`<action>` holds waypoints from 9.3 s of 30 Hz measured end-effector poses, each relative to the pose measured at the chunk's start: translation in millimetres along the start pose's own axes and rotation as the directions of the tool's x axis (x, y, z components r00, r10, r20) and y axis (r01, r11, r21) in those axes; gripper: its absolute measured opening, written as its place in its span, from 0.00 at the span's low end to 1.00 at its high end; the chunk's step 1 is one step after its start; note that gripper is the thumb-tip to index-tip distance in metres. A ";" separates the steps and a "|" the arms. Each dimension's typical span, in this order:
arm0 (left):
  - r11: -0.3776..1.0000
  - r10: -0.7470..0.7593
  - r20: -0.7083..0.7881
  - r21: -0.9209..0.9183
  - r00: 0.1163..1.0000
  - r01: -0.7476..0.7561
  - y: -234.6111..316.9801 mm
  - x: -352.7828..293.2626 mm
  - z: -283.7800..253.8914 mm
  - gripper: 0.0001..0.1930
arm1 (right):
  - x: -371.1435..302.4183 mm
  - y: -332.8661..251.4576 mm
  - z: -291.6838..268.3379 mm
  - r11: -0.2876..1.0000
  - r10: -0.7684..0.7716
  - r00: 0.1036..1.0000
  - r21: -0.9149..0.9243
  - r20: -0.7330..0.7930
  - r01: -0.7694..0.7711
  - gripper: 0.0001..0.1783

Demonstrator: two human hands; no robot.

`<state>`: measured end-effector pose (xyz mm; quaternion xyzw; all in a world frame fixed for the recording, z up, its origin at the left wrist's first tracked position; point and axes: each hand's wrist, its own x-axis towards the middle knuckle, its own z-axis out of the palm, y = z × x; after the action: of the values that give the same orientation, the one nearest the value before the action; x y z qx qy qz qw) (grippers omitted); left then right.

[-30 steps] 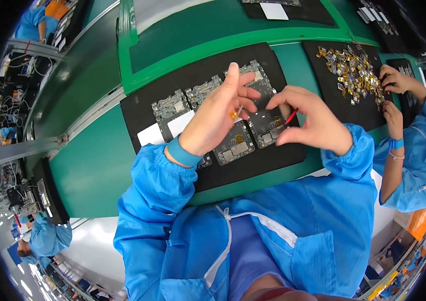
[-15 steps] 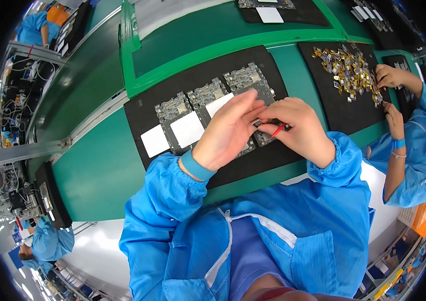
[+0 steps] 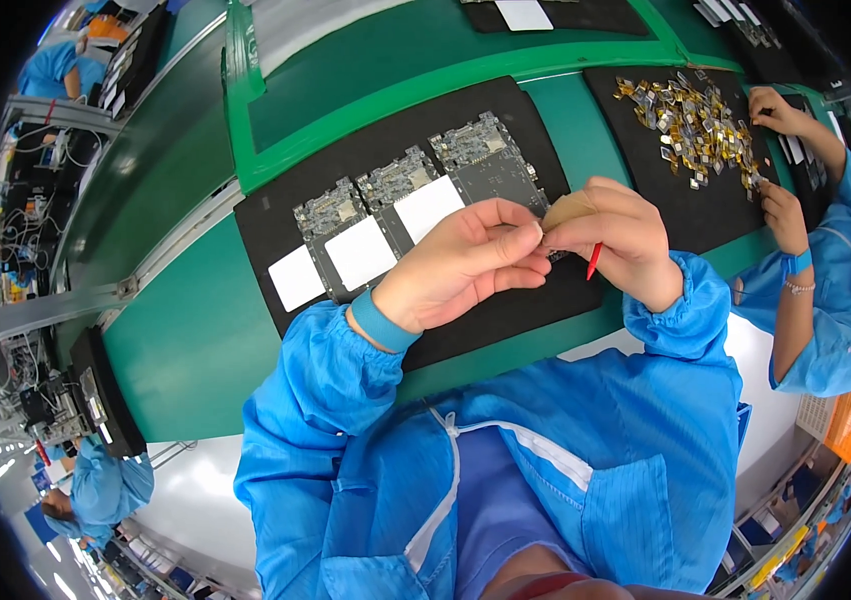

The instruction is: The person assembles electronic components, wiring, and mounting plates onto printed circuit boards by hand, using tweezers and manual assembly aids.

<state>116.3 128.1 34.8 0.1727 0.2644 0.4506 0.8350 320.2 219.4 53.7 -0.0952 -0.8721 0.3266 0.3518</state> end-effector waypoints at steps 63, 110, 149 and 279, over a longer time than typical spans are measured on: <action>-0.425 0.535 0.134 0.896 0.834 0.129 -27.8 -4.3 12.9 0.37 | 23.0 18.9 4.3 0.901 0.400 0.775 -0.363 0.489 -0.237 0.04; -0.525 0.554 0.218 0.841 0.804 0.134 -29.8 0.3 4.7 0.34 | -2.0 -5.9 0.0 0.842 0.171 0.860 -0.524 0.480 0.126 0.07; 0.190 0.630 0.060 0.955 0.774 -0.229 8.0 -31.9 15.8 0.17 | -0.9 4.0 -69.0 0.732 0.670 0.742 0.186 -0.026 -0.655 0.17; 0.782 0.307 -0.186 0.608 0.933 -0.136 10.3 -114.0 -28.3 0.42 | 55.1 -54.3 107.8 0.970 0.234 0.953 0.022 0.193 -0.242 0.20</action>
<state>40.9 38.8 50.2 0.3871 0.4809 0.4624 0.6365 210.4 145.3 60.5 -0.1600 -0.8761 0.3938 0.2276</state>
